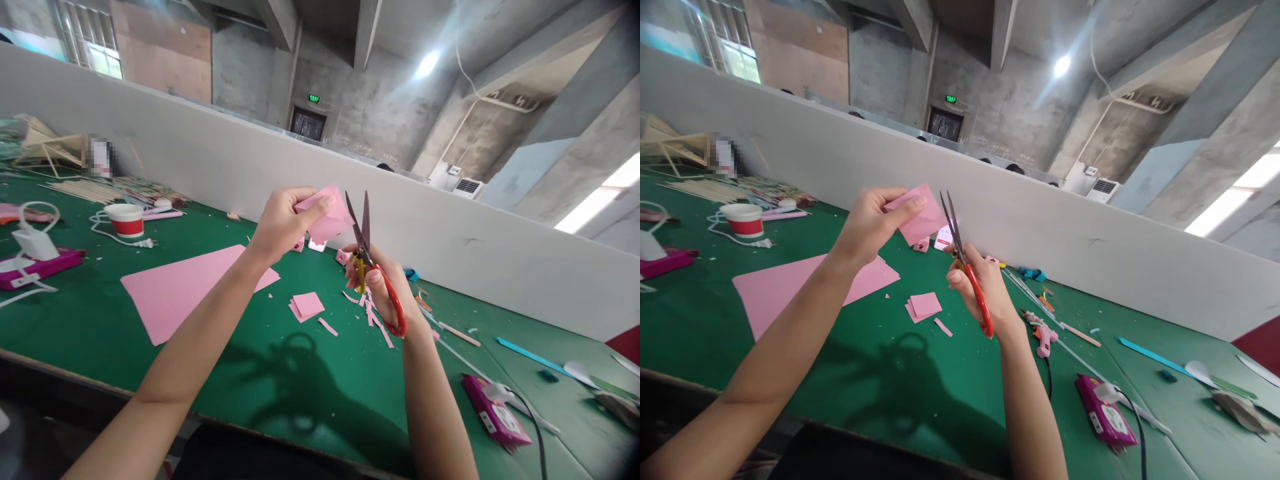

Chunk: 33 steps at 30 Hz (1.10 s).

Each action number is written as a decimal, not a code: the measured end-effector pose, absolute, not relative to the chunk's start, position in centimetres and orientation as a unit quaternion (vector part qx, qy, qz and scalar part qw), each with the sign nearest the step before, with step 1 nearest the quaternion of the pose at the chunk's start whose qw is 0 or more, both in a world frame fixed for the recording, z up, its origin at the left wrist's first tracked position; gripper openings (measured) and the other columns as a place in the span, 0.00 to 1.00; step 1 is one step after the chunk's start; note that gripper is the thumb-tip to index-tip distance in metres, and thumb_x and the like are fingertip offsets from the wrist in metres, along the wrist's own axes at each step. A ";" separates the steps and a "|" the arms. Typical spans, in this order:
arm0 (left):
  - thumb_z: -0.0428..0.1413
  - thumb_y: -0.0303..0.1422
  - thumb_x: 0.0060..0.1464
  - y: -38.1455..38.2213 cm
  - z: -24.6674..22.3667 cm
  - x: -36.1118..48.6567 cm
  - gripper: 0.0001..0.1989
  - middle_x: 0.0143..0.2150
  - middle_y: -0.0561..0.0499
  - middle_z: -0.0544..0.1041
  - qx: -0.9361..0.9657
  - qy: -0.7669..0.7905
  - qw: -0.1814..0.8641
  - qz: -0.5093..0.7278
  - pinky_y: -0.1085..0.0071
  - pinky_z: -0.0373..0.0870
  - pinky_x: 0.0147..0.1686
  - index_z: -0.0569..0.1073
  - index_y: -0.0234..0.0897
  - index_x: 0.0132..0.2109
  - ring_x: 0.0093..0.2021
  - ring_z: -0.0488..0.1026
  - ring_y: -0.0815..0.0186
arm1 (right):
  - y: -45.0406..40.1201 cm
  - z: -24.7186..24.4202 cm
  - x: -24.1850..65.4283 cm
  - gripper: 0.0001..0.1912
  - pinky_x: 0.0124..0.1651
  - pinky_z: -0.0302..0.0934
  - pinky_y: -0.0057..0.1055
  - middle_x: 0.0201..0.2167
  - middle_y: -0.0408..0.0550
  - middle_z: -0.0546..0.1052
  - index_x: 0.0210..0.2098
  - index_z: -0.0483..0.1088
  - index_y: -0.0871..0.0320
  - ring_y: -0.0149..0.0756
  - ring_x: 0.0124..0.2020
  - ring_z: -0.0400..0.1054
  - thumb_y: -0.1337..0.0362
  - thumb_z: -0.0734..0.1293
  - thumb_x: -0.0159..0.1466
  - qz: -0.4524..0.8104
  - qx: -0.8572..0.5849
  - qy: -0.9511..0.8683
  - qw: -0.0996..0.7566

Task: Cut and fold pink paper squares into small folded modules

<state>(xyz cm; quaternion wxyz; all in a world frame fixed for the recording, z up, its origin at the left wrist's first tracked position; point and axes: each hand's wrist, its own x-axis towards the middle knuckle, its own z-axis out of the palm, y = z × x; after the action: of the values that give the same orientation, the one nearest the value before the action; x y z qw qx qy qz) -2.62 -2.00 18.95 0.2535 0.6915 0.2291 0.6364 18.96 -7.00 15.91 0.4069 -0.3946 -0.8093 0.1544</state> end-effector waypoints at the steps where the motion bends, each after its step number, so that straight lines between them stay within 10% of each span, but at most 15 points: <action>1: 0.58 0.42 0.58 -2.1 18.9 -2.6 0.22 0.22 0.56 0.52 0.691 0.230 0.257 0.635 0.72 0.45 0.18 0.58 0.38 0.23 0.21 0.50 0.73 | -7.0 16.0 19.0 0.42 0.34 0.66 0.33 0.31 0.48 0.74 0.54 0.68 0.56 0.38 0.29 0.72 0.27 0.54 0.61 0.148 -0.399 -0.810 0.404; 33: 0.55 0.37 0.59 -4.7 19.8 -2.9 0.16 0.24 0.55 0.56 0.713 0.247 0.233 0.614 0.72 0.51 0.19 0.62 0.37 0.25 0.23 0.55 0.72 | -7.8 16.4 18.6 0.46 0.34 0.66 0.33 0.29 0.46 0.73 0.51 0.71 0.56 0.36 0.27 0.70 0.25 0.53 0.58 0.102 -0.412 -0.819 0.386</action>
<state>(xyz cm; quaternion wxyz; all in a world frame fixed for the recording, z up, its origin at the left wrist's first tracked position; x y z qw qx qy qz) -2.95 -4.73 19.82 0.2334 0.7128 0.2467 0.6136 18.56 -7.77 16.41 0.3864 -0.4125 -0.8186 0.1024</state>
